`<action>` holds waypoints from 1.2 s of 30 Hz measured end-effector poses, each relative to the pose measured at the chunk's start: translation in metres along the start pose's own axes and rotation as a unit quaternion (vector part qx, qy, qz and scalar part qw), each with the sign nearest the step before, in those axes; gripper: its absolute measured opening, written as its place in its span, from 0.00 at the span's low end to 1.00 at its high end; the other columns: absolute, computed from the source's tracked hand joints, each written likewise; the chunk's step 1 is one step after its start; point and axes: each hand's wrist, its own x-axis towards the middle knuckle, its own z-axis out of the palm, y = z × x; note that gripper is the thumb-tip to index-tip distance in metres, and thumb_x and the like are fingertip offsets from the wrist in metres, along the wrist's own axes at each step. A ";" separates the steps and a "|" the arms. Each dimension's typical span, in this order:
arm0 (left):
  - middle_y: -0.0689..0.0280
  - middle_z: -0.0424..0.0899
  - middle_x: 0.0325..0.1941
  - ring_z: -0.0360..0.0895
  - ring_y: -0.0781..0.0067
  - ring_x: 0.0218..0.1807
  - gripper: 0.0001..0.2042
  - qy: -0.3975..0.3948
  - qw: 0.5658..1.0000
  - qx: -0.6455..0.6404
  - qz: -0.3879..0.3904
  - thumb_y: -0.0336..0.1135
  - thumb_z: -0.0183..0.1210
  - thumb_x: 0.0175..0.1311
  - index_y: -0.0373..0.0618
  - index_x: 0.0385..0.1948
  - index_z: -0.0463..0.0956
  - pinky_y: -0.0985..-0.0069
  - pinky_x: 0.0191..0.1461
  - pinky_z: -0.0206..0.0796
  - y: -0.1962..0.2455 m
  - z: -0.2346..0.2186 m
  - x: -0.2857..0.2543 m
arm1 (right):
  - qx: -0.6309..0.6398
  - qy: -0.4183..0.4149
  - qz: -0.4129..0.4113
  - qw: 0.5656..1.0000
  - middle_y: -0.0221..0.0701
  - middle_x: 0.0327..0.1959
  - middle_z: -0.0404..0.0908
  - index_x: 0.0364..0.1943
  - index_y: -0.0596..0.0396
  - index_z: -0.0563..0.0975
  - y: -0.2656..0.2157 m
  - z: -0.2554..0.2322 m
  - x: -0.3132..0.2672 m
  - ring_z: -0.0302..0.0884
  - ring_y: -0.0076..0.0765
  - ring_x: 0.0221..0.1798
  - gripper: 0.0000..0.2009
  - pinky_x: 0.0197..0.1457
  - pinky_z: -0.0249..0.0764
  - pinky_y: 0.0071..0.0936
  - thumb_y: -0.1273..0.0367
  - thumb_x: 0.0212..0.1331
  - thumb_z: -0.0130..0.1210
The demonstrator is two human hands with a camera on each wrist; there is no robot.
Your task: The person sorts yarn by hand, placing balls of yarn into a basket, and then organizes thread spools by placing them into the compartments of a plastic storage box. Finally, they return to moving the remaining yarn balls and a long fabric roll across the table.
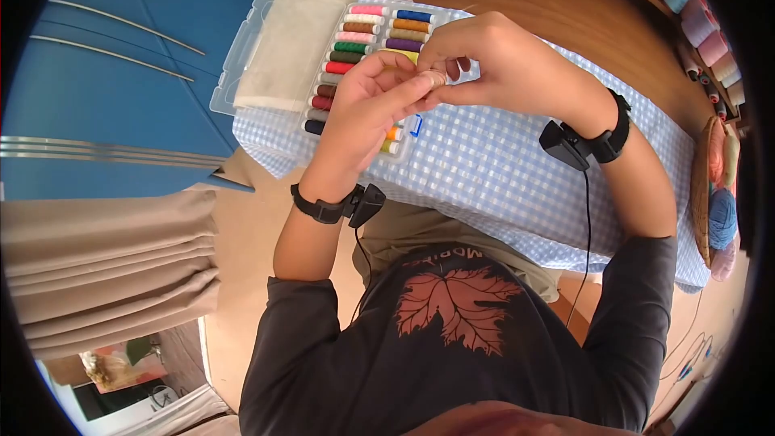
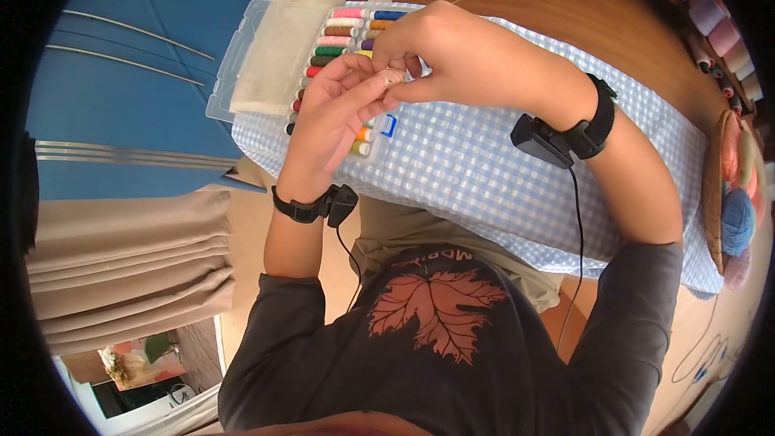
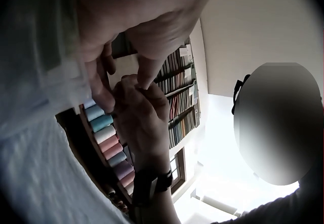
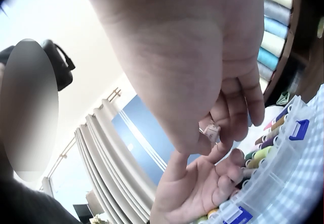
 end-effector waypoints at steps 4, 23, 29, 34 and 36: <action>0.56 0.92 0.52 0.91 0.66 0.54 0.09 -0.003 1.000 -0.007 0.000 0.27 0.67 0.76 0.40 0.53 0.80 0.67 0.61 0.85 -0.004 -0.003 0.001 | 0.007 -0.010 0.001 1.000 0.41 0.32 0.88 0.42 0.62 0.87 -0.001 -0.004 0.001 0.87 0.38 0.36 0.10 0.43 0.83 0.34 0.71 0.61 0.72; 0.55 0.92 0.52 0.92 0.61 0.53 0.12 0.018 0.999 -0.026 0.019 0.28 0.65 0.78 0.33 0.58 0.85 0.66 0.63 0.85 -0.005 -0.007 -0.004 | 0.033 -0.017 0.021 0.999 0.33 0.25 0.82 0.39 0.63 0.85 0.002 -0.016 -0.005 0.78 0.27 0.29 0.05 0.36 0.76 0.30 0.73 0.68 0.65; 0.57 0.92 0.52 0.90 0.66 0.54 0.11 0.032 0.998 -0.054 0.025 0.27 0.64 0.79 0.33 0.57 0.86 0.66 0.63 0.83 -0.008 -0.009 -0.002 | 0.069 -0.034 0.016 0.997 0.35 0.25 0.85 0.38 0.62 0.87 0.003 0.005 -0.005 0.81 0.28 0.28 0.06 0.36 0.77 0.30 0.72 0.67 0.67; 0.59 0.93 0.51 0.90 0.69 0.52 0.11 0.021 0.998 -0.055 0.026 0.28 0.66 0.78 0.35 0.57 0.86 0.68 0.61 0.82 -0.009 -0.011 -0.003 | 0.065 -0.021 0.016 0.998 0.35 0.25 0.85 0.37 0.61 0.88 0.004 0.002 -0.005 0.83 0.30 0.28 0.06 0.37 0.79 0.29 0.72 0.65 0.69; 0.59 0.93 0.51 0.90 0.69 0.52 0.11 0.014 0.998 -0.057 0.031 0.28 0.66 0.78 0.36 0.56 0.87 0.69 0.60 0.82 -0.008 -0.010 -0.004 | 0.066 0.014 0.016 0.998 0.34 0.25 0.85 0.35 0.61 0.87 0.006 0.004 -0.003 0.82 0.31 0.27 0.06 0.37 0.79 0.30 0.71 0.63 0.71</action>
